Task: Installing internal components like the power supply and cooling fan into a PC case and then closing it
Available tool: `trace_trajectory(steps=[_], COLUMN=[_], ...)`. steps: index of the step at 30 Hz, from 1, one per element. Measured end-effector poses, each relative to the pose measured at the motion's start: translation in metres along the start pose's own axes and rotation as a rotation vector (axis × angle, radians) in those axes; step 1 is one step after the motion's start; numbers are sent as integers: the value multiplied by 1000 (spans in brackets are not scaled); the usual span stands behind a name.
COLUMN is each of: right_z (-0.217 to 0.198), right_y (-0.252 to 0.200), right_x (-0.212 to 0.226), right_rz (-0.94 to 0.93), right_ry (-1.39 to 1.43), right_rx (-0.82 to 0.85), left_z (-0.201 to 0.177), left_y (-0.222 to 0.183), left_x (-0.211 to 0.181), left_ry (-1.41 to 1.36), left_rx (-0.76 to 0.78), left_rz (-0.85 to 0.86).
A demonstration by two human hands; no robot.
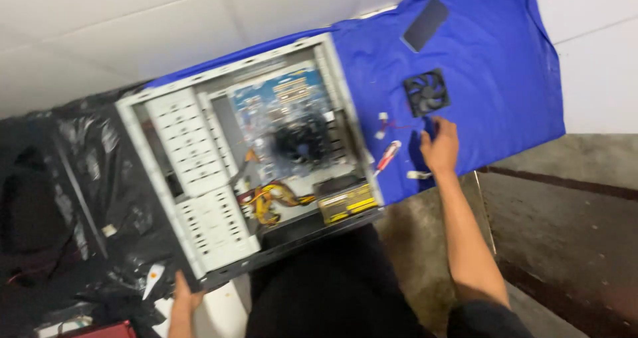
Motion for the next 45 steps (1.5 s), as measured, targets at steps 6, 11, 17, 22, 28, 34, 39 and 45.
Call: trace_trajectory(steps=[6, 11, 17, 22, 28, 34, 39, 45], right_z=[52, 54, -116, -234, -277, -273, -253, -123], right_y=[82, 109, 113, 76, -3, -29, -32, -67], right_x=[-62, -65, 50, 191, 301, 350, 377, 371], right_rz=[177, 325, -202, -367, -544, -826, -755, -456], right_ry=[-146, -275, 211, 221, 257, 948, 1086, 939], right_rx=[123, 273, -191, -353, -552, 34, 447, 901], left_z=[-121, -226, -254, -233, -260, -279, -278, -260], left_y=[-92, -166, -241, -321, -367, -328, -298, -259], left_x=[-68, -257, -498, -659, -705, -651, -602, -559], left_ry=[-581, -831, -560, -364, -313, -721, -886, -1437], left_rx=[-304, -447, -404, -387, -372, -179, -141, 125], left_rz=[-772, 167, 516, 1006, 1041, 917, 800, 773])
Point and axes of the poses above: each hand's wrist, its own y-axis towards the middle knuckle, its own z-axis out of the palm, x = y × z, the point moved 7 cm from there along y, towards the middle knuckle, and after that the axes turned 3 degrees about -x, right-handed, at the moved point
